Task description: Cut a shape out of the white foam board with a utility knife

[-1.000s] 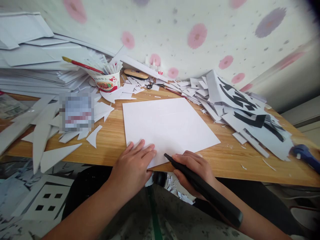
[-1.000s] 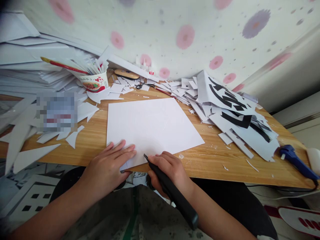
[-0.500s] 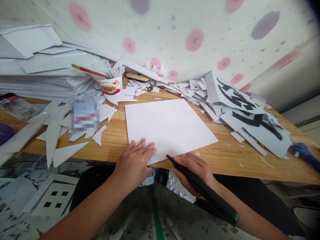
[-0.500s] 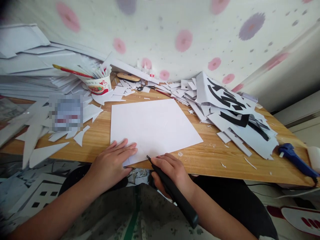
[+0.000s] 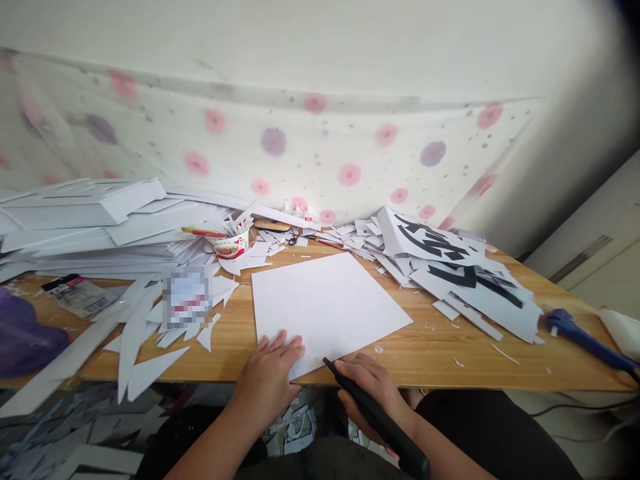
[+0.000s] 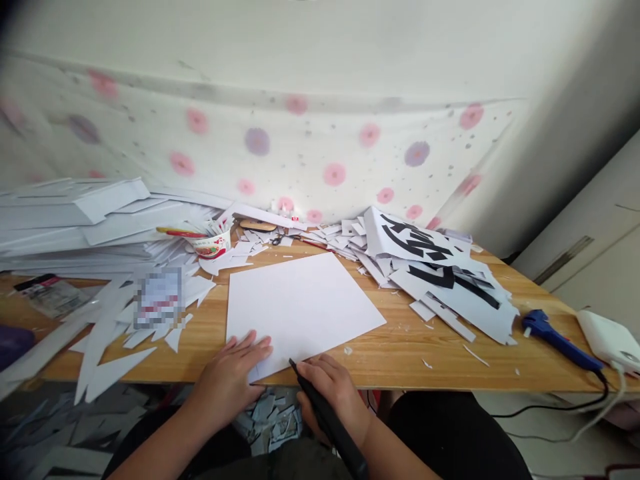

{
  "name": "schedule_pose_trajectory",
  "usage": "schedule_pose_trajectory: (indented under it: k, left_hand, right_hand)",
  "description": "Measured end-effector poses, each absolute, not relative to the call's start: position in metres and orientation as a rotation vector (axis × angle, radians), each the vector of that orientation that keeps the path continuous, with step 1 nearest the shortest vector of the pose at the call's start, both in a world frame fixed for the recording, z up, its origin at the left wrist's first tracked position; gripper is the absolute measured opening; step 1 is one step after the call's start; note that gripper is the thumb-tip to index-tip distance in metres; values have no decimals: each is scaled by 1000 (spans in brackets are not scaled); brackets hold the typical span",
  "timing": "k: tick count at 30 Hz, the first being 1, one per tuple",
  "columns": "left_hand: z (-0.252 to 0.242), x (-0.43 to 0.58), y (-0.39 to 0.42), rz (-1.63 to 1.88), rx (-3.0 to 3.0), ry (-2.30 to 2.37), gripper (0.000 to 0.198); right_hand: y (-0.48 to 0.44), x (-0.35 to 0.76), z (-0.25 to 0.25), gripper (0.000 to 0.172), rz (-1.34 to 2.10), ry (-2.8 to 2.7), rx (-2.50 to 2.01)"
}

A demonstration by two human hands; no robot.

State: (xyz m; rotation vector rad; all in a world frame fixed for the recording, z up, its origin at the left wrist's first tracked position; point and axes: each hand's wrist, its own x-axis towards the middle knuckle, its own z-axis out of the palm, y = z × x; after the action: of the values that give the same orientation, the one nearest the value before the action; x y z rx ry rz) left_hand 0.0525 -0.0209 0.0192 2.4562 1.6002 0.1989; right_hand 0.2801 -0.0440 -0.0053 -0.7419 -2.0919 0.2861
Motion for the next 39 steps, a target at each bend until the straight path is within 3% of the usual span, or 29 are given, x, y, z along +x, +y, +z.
schedule_pose_trajectory:
  k: [24, 39]
  left_hand:
    - [15, 54, -22, 212, 2410, 1667, 65]
    - [20, 56, -24, 188, 2397, 1680, 66]
  right_hand:
    - [-36, 278, -37, 50, 217, -2044, -677]
    - [-40, 276, -21, 40, 224, -2044, -684]
